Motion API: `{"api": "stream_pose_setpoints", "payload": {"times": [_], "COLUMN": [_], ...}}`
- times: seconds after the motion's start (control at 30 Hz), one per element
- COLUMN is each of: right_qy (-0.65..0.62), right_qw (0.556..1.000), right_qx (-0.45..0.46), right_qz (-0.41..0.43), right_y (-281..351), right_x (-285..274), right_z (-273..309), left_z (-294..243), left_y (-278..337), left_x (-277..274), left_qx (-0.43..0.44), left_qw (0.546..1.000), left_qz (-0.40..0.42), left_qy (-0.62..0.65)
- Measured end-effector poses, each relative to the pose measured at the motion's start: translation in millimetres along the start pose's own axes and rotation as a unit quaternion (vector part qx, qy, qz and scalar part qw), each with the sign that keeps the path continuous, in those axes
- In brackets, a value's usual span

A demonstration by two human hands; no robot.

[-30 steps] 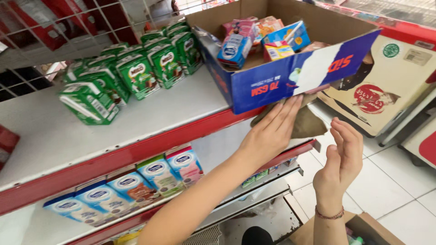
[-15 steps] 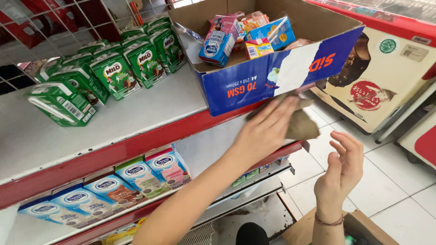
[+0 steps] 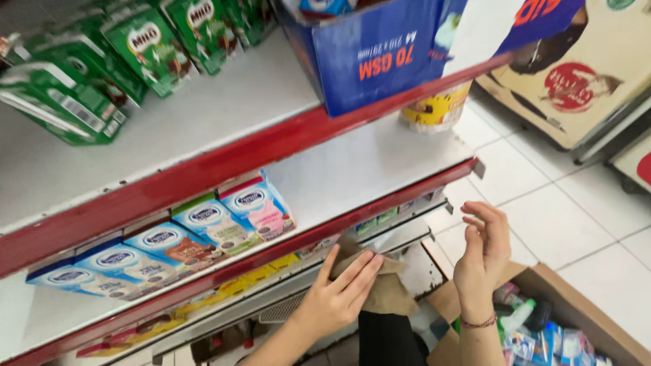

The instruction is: The person scans packaged snacks and milk cartons with a handheld barcode scanner and places them on a store shelf. The person then sprays a cleaning solution on the shelf and wipes it with a cloth. The person continues to scan and place milk cartons on the shelf.

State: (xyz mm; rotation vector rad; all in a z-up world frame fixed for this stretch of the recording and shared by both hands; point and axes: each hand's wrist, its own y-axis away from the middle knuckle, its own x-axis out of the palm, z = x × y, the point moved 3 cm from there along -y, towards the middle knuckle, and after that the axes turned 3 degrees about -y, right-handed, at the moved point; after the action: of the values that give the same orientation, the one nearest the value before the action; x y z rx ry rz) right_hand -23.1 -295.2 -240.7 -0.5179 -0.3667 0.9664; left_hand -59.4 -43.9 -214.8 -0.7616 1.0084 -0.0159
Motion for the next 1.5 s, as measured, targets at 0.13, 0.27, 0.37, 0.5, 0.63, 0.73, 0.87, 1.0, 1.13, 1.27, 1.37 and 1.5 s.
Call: {"api": "stream_pose_setpoints", "payload": {"times": [0.13, 0.27, 0.37, 0.5, 0.63, 0.73, 0.87, 1.0, 1.13, 1.27, 1.37, 1.5], "right_qy": [0.032, 0.027, 0.047, 0.028, 0.045, 0.046, 0.023, 0.049, 0.071, 0.081, 0.103, 0.086], "right_qw": [0.994, 0.987, 0.979, 0.978, 0.973, 0.971, 0.971, 0.973, 0.973, 0.972, 0.970, 0.970], "right_qx": [0.097, 0.146, 0.183, 0.188, 0.198, 0.207, 0.213, 0.209, 0.206, 0.211, 0.205, 0.211], "right_qz": [0.027, 0.062, 0.070, 0.085, 0.108, 0.114, 0.105, 0.089, 0.077, 0.072, 0.076, 0.080], "right_y": [49.0, 88.3, 106.0, 115.3, 119.7, 120.0, 117.1, 114.7, 111.1, 107.8, 108.0, 112.7], "right_x": [-0.4, 1.5, -0.3, 3.5, 8.6, 12.0, 5.1, -10.5, -23.6, -30.3, -30.3, -26.5], "right_z": [-40.3, -70.0, -85.7, -96.2, -99.9, -104.2, -112.1, -119.2, -123.9, -127.0, -128.5, -133.9], "left_z": [-6.6, -4.1, 0.4, 3.0, 2.2, -0.1, -14.9, -30.8, -43.5, -52.5, -52.9, -45.6], "left_y": [56.5, 84.2, 91.3, 104.4, 103.6, 89.8, 49.6, 5.1, -31.1, -51.9, -44.9, -17.8], "left_x": [65.4, 131.7, 174.4, 193.8, 201.4, 210.0, 235.2, 266.1, 291.3, 313.8, 317.7, 310.7], "left_qx": [0.020, -0.005, -0.100, -0.082, -0.054, -0.050, -0.077, -0.091, -0.083, -0.064, -0.068, -0.036], "left_qw": [0.999, 0.998, 0.982, 0.984, 0.992, 0.994, 0.991, 0.990, 0.991, 0.989, 0.989, 0.992], "left_qz": [0.040, 0.051, 0.126, 0.124, 0.074, 0.065, 0.079, 0.082, 0.076, 0.081, 0.043, 0.049], "left_qy": [-0.002, -0.037, -0.102, -0.103, -0.083, -0.070, -0.070, -0.074, -0.075, -0.104, -0.122, -0.114]}}
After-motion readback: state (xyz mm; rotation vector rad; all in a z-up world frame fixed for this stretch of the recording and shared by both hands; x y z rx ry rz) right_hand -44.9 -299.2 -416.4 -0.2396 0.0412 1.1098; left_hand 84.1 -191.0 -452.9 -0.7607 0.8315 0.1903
